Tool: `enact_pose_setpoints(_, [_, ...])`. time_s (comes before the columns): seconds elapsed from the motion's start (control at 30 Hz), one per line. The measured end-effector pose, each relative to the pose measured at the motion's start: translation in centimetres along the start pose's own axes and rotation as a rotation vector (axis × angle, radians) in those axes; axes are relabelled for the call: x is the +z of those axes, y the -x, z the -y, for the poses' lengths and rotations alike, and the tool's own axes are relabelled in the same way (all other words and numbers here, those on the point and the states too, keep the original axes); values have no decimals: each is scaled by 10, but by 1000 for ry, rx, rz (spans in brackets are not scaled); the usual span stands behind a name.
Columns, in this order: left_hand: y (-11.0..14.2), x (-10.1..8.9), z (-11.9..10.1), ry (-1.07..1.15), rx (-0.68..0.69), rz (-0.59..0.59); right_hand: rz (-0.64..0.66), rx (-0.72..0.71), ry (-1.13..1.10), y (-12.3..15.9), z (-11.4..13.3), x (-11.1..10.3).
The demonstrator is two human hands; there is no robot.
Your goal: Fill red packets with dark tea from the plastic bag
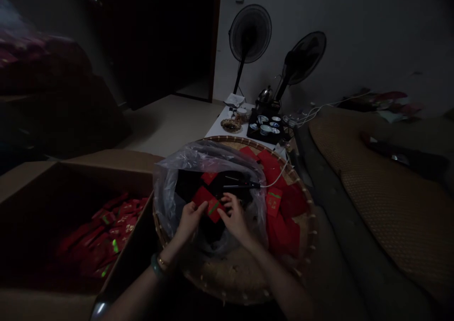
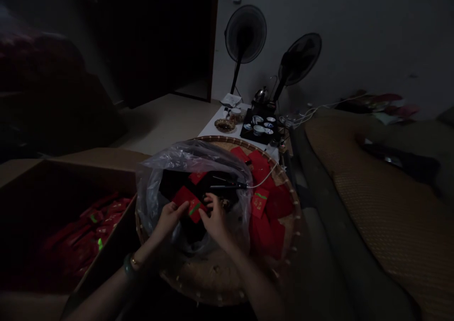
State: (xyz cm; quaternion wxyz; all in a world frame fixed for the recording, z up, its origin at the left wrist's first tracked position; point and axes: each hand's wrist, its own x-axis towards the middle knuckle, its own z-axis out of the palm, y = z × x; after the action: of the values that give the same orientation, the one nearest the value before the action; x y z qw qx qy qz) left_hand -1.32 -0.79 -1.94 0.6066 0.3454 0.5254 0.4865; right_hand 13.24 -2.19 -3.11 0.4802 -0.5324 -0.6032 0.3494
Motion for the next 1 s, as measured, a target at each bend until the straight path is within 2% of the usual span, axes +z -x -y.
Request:
enact_pose_setpoints(0.07, [4, 0, 0, -105, 40, 71, 23, -241, 219, -2, 19, -9])
enact_pose_setpoints(0.13, [10, 1, -1, -165, 66, 143, 114, -430, 404, -6, 36, -17])
enact_pose_setpoints(0.2, [14, 2, -2, -208, 76, 180, 178, -551, 527, -11, 47, -22])
enact_pose_setpoints(0.3, [18, 3, -3, -221, 78, 217, 200, -642, 602, -12, 46, -24])
enact_pose_setpoints(0.53, [18, 1, 1, -206, 24, 303, 148, -719, 591, -4, 27, -24])
enact_pose_setpoints(0.73, [19, 0, -3, -362, 119, 355, 176, -564, 496, -6, 31, -25])
enact_pose_setpoints(0.83, [19, -1, -2, -388, 142, 346, 163, -570, 481, -7, 26, -23])
enact_pose_setpoints(1.0, [18, -1, 1, -312, 74, 337, 139, -584, 476, -4, 21, -23])
